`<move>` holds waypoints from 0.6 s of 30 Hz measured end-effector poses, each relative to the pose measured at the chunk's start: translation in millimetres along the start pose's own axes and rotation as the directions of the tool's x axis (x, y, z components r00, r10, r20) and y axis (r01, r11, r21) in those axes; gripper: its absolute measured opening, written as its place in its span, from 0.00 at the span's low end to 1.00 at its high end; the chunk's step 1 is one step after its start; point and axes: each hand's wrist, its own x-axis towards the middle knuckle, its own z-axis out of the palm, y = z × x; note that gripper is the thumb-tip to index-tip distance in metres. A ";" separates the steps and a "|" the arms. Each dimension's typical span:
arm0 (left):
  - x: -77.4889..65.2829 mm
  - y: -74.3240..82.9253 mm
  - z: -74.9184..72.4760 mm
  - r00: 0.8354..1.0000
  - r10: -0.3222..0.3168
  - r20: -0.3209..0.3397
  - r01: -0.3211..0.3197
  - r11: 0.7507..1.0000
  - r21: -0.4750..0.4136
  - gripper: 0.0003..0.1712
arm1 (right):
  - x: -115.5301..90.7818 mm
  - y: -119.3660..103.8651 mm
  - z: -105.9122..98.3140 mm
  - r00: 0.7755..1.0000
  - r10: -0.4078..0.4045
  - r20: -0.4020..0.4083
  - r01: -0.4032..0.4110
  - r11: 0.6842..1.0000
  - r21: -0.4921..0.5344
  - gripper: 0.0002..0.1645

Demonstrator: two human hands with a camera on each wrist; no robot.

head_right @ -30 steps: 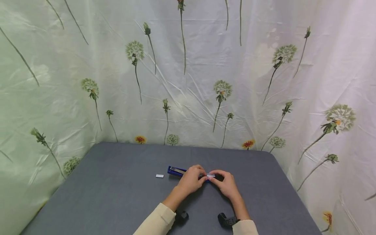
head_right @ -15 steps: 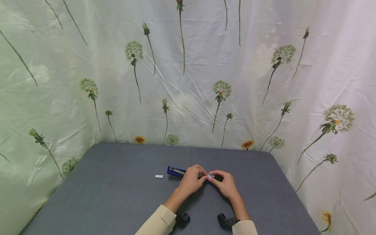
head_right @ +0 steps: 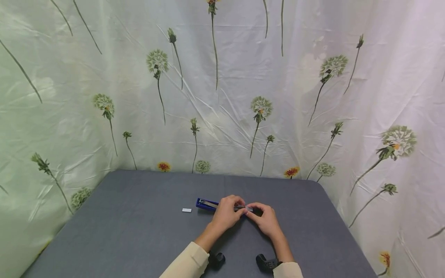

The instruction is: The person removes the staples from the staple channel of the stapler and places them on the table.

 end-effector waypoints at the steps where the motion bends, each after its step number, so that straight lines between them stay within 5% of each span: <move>1: 0.2 0.0 -0.1 1.000 0.001 0.016 -0.001 1.000 0.007 0.07 | -0.4 -0.2 0.0 1.000 0.002 0.000 -0.002 1.000 0.000 0.15; 9: 3.5 -1.4 -0.2 0.994 0.022 0.108 -0.026 0.999 0.030 0.08 | -1.5 -1.5 -0.1 1.000 0.022 0.001 -0.022 1.000 -0.013 0.15; 18: 5.4 -6.9 -0.3 0.995 0.033 0.093 -0.032 0.999 -0.005 0.08 | -1.1 -2.4 0.1 1.000 -0.006 0.001 0.006 1.000 0.001 0.14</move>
